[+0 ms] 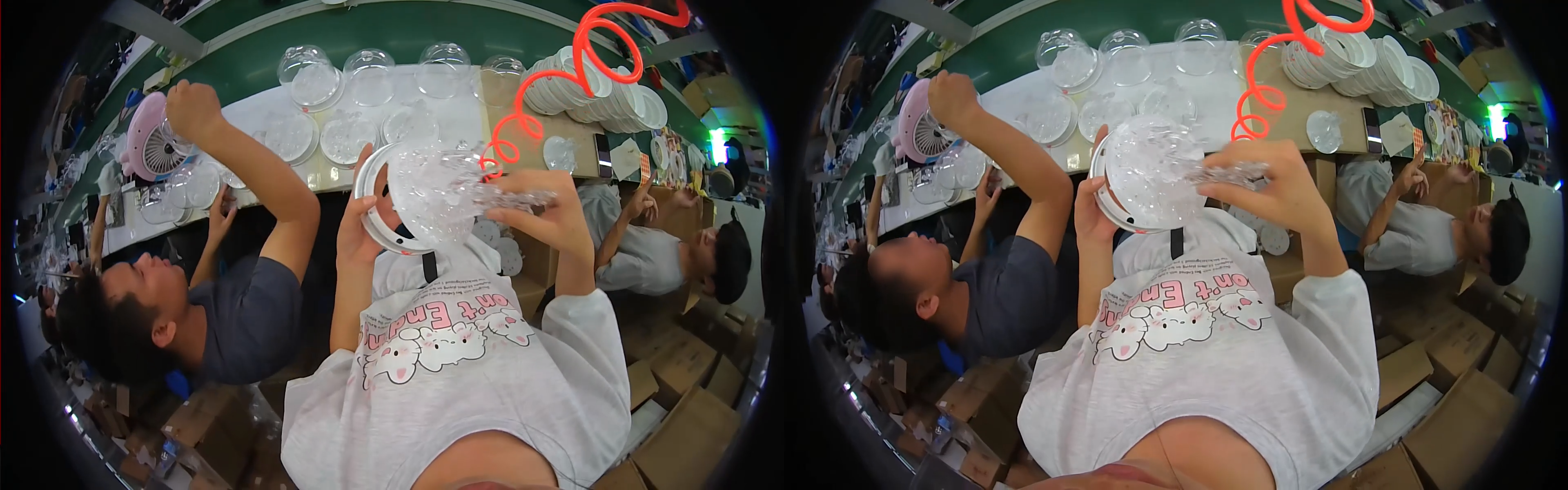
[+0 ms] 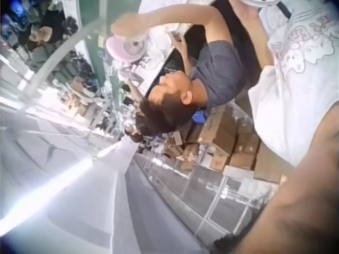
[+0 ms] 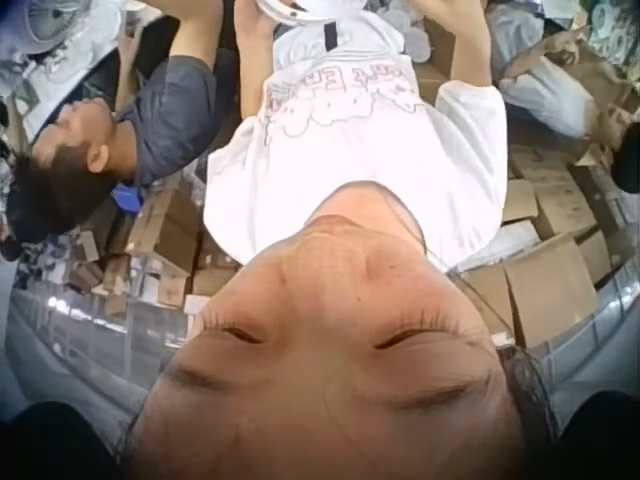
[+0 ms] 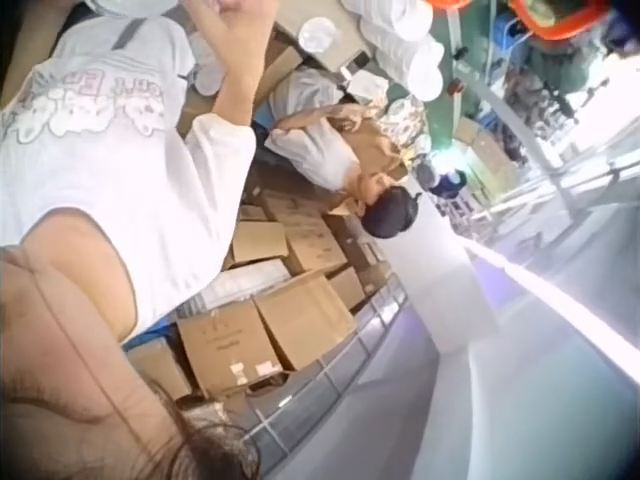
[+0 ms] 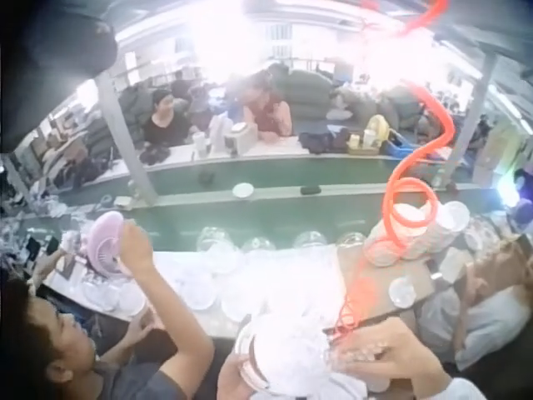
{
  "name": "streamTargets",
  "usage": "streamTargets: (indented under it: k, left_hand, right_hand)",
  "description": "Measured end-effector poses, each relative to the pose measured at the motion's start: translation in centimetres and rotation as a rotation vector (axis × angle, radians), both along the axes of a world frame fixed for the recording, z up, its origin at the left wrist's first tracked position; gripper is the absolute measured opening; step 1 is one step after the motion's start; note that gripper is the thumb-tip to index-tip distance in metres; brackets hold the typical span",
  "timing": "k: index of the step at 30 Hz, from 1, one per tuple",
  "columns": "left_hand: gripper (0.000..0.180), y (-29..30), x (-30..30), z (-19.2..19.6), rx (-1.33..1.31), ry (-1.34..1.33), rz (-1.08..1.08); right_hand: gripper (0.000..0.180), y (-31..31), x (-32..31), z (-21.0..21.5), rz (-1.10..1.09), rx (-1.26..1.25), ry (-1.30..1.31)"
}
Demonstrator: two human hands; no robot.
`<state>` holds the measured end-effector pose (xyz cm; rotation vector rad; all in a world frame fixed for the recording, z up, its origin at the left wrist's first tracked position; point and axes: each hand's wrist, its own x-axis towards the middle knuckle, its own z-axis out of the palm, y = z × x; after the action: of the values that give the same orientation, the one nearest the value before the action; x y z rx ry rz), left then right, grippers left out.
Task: Assembling decorative domes by placing crystal-like inserts onto a white base and covering them with a transparent plastic dome.
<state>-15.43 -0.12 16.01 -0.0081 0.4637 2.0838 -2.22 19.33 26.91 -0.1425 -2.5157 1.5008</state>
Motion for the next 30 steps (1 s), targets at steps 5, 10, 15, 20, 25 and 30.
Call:
streamTargets:
  k: [5, 10, 15, 20, 25, 30]
  left_hand:
    - [0.076, -0.6, 0.6, -0.4, -0.011, -0.063, 0.045]
    - [0.073, -1.2, 0.7, -1.1, 0.052, -0.112, 0.071]
    - [0.067, -1.5, 0.7, -1.1, 0.059, -0.128, 0.086]
    - [0.063, -1.3, 1.1, -1.8, 0.098, -0.166, 0.065]
    - [0.062, -1.2, 1.6, -2.4, 0.143, -0.126, 0.065]
    - [0.072, -1.3, 3.0, -2.9, 0.156, -0.095, 0.108]
  right_hand:
    - [0.02, -2.3, -3.1, 0.8, 0.115, 0.149, -0.066]
    - [0.02, -3.0, -4.2, 1.0, 0.141, 0.18, -0.115]
    - [0.02, -3.1, -4.1, 1.1, 0.167, 0.236, -0.123]
    - [0.02, -3.2, -3.7, 0.8, 0.141, 0.213, -0.155]
    - [0.022, -3.3, -3.1, 0.0, 0.166, 0.33, -0.057]
    - [0.022, -3.6, -2.5, 0.3, 0.303, 0.494, 0.005]
